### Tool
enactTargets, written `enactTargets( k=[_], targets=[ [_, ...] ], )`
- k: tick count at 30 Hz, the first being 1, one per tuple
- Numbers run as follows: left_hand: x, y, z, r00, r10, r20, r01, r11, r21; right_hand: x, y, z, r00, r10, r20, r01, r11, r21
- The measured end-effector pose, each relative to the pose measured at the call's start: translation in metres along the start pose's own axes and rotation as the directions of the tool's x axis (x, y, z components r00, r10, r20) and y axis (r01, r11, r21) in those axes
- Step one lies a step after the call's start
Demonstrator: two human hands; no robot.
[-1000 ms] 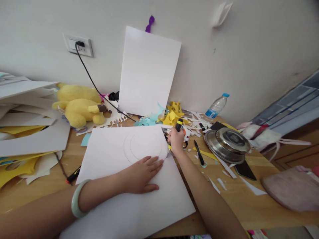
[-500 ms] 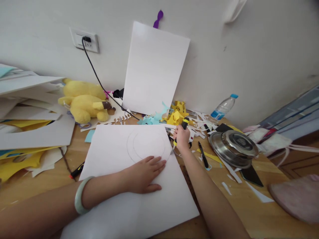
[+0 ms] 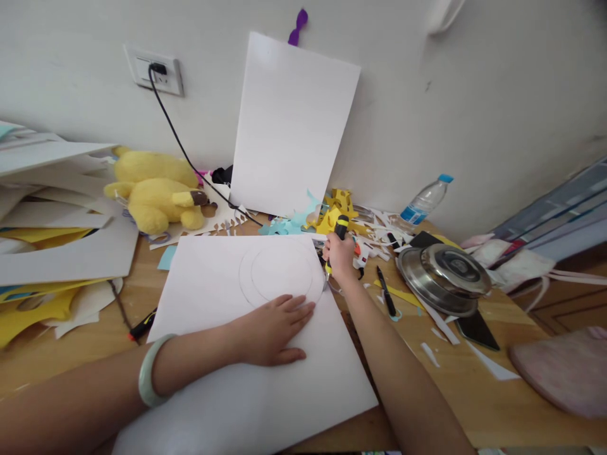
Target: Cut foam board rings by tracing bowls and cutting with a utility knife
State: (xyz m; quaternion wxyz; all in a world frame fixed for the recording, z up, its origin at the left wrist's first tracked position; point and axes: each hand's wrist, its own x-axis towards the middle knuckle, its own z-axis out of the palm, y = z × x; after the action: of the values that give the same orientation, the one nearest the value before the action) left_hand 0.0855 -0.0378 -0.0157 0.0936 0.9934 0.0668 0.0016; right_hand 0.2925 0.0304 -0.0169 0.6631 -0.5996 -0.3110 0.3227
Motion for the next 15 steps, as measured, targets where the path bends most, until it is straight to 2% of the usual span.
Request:
enactTargets(
  k=[8,15],
  targets=[
    [0.0022,-0.0017,0.0017,1.0,0.004,-0.024,-0.004,1.0,0.012,0.0039,-0.004,0.0039,0.998,-0.017,-0.056,0.019,0.999,0.026],
    [0.0016,-0.0011,0.0031,0.999,0.008,-0.042,-0.007,1.0,0.025,0.0059,-0.0074,0.007,1.0,-0.016,-0.02,0.017,0.999,0.041]
  ],
)
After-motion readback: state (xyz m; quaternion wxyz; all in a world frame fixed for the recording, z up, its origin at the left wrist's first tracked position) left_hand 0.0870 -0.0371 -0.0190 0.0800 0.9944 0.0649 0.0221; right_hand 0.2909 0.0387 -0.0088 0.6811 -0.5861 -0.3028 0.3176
